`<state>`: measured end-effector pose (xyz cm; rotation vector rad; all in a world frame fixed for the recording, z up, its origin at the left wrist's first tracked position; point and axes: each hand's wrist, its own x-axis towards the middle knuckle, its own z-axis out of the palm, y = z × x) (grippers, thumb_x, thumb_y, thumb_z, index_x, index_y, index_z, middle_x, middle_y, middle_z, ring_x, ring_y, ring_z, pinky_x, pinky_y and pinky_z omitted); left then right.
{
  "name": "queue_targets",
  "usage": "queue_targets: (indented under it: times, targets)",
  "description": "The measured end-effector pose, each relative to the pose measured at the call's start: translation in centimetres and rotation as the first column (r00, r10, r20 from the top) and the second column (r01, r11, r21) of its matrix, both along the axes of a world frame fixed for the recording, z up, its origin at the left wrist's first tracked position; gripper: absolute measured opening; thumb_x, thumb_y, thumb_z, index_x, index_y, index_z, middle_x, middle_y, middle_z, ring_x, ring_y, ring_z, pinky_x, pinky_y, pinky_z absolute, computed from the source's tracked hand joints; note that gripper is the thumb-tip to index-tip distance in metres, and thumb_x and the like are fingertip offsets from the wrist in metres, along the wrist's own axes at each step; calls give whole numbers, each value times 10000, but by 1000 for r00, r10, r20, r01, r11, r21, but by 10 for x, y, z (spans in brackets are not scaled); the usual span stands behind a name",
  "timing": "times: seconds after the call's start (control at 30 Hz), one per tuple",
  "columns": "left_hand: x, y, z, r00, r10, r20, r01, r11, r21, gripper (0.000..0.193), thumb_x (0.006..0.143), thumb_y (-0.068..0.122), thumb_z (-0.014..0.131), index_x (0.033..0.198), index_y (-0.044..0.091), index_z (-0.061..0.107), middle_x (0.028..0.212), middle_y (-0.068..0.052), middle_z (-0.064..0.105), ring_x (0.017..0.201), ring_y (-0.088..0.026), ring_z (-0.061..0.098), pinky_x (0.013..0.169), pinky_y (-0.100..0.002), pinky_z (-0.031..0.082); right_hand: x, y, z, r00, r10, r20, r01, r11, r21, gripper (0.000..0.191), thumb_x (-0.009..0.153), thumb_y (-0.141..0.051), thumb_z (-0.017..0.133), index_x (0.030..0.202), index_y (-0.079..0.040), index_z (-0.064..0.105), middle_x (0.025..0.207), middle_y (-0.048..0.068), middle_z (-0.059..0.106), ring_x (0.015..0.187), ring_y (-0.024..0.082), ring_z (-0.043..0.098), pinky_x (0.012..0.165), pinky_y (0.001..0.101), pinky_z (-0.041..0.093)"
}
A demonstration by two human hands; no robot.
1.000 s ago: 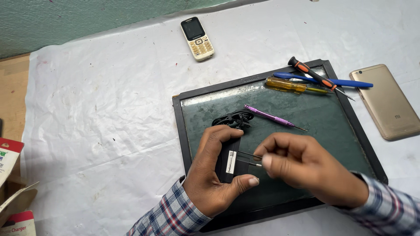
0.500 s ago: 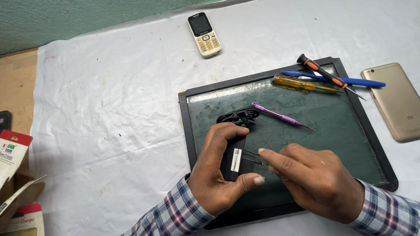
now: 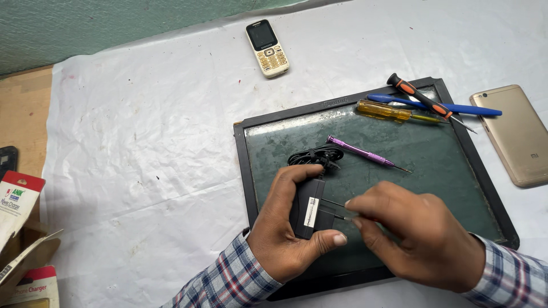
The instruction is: The person opens the casing of a wall charger adapter, works on its internal circuit board and wires, then reassembles the charger and sets it aside. They then pick up a feature phone, remove its back cover and battery, and pick up a screwdriver to continue working on the phone.
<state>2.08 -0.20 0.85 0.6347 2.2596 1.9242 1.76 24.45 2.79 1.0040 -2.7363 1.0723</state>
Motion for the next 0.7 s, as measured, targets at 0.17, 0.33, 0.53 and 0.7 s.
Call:
queue_targets:
  times: [0.17,0.33,0.53,0.7]
  targets:
    - [-2,1,-1,981,-35,193,18,996,88,835,844,471,797,1430,34,391,1340,-145,472,1179,-239,628,972,-370,607,-3,-8,6,917,86,-389,-41,991,124,343,805,-64,728,1144,-39,681,938,137,735,725,219,739,554,325,560]
    - [-2,-1,-9,998,-5,-57,4,1000,-16,784,896,420,819,1451,26,429,1376,-162,479,1245,-257,588,1081,-401,548,-5,-2,2,934,-67,351,145,969,-202,232,957,-139,674,1164,-33,674,828,56,710,587,93,645,458,253,469]
    - [-2,0,-14,997,-2,-79,1,1000,-19,774,898,411,822,1449,32,433,1379,-162,476,1284,-270,575,1115,-403,531,-14,6,-5,520,-56,852,424,883,-201,264,967,-148,623,1177,7,664,726,93,680,459,88,487,374,281,367]
    - [-3,1,-15,997,13,-71,-12,1000,6,772,896,383,829,1455,25,434,1384,-167,485,1285,-269,576,1121,-411,523,-4,-9,0,991,34,-132,-30,999,33,368,835,-118,710,1192,-41,670,740,40,654,537,119,642,425,294,485]
